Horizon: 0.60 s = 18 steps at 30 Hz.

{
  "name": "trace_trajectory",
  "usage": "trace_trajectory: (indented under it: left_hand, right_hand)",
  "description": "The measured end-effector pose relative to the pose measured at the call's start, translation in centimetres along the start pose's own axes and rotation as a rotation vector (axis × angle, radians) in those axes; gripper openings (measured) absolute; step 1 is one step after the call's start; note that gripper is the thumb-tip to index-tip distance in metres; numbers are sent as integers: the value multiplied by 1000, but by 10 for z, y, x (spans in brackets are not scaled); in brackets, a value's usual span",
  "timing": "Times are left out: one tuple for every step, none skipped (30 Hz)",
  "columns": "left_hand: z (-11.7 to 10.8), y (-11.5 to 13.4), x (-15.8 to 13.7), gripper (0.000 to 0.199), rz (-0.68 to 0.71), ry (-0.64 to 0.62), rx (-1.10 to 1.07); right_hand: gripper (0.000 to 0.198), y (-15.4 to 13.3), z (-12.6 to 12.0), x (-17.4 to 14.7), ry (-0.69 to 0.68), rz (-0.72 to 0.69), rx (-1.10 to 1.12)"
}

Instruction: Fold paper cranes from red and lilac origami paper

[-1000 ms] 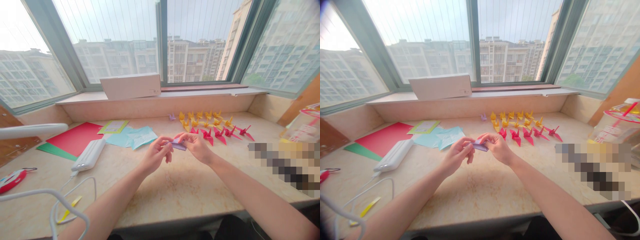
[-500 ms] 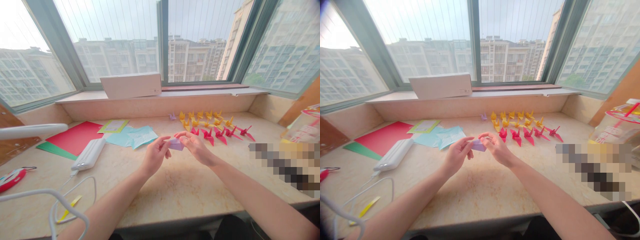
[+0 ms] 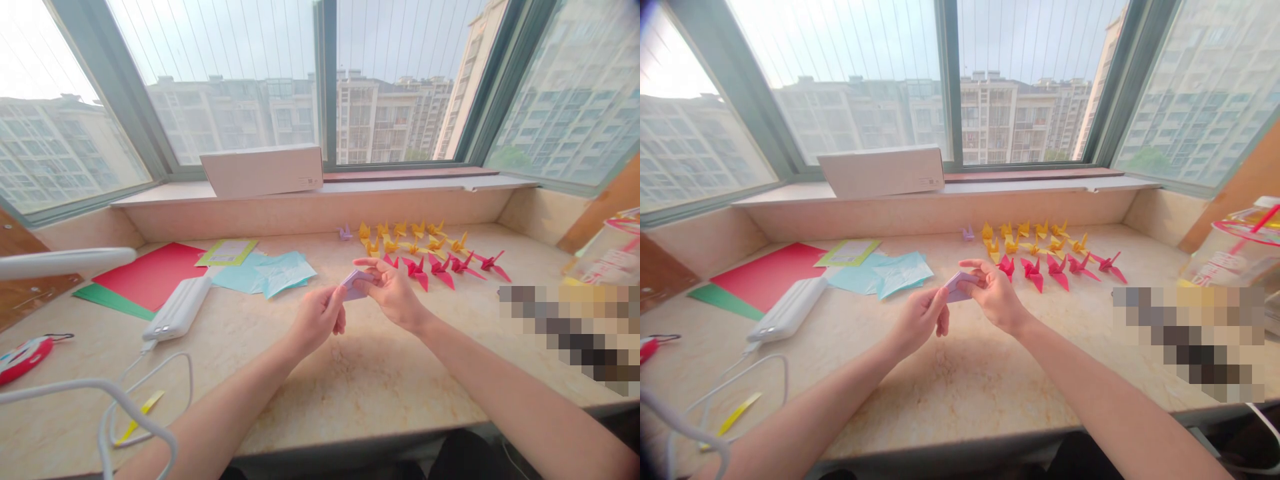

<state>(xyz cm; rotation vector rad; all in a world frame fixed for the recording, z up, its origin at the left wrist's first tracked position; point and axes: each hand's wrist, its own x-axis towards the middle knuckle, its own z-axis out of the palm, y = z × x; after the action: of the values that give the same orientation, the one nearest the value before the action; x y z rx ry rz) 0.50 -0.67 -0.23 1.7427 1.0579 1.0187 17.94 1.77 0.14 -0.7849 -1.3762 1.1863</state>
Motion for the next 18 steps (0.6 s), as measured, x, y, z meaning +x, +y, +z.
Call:
trace_trajectory:
  left_hand:
    - [0,0,-1,53,9,6,38]
    - [-1,-1,-1,54,29,19,79]
    - [-1,-1,-1,54,60,33,122]
    - [-2,-1,-2,54,99,46,166]
    - [-3,-1,-2,54,136,54,211]
    - [-3,-1,-2,53,165,59,252]
    - [-3,-1,-2,51,181,61,284]
    - [-3,-2,-2,48,181,60,303]
    - [-2,-2,-3,46,165,58,307]
    - [-1,-2,-3,44,137,54,296]
    - [0,-2,-3,42,104,48,272]
    - [1,-2,-3,41,72,39,236]
    - [2,-2,-3,41,44,27,198]
    - [3,-2,-3,41,24,19,167]
    - [3,-1,-3,41,16,16,145]
    - [3,-1,-2,41,19,23,134]
    - [3,0,-2,40,31,38,133]
    - [3,1,-2,40,48,59,138]
  right_hand:
    - [45,0,1,0,10,3,14]
    - [45,0,2,-1,26,8,28]
    - [45,0,3,-1,46,15,38]
    - [43,1,3,0,66,23,42]
    - [42,1,3,0,82,30,42]
    - [40,2,3,0,93,36,39]
    - [38,3,3,1,99,38,36]
    - [37,3,3,1,100,36,32]
    - [36,4,2,0,96,29,25]
    - [35,4,2,0,86,20,14]
    - [33,4,2,-1,68,10,-2]
    - [32,4,3,-2,48,-2,-24]
    - [31,4,3,-3,30,-13,-49]
    - [30,4,4,-4,18,-24,-72]
    - [30,5,4,-5,16,-33,-91]
    - [31,5,5,-5,23,-42,-104]
    - [32,6,5,-5,40,-48,-115]
    - [34,7,5,-5,61,-50,-124]
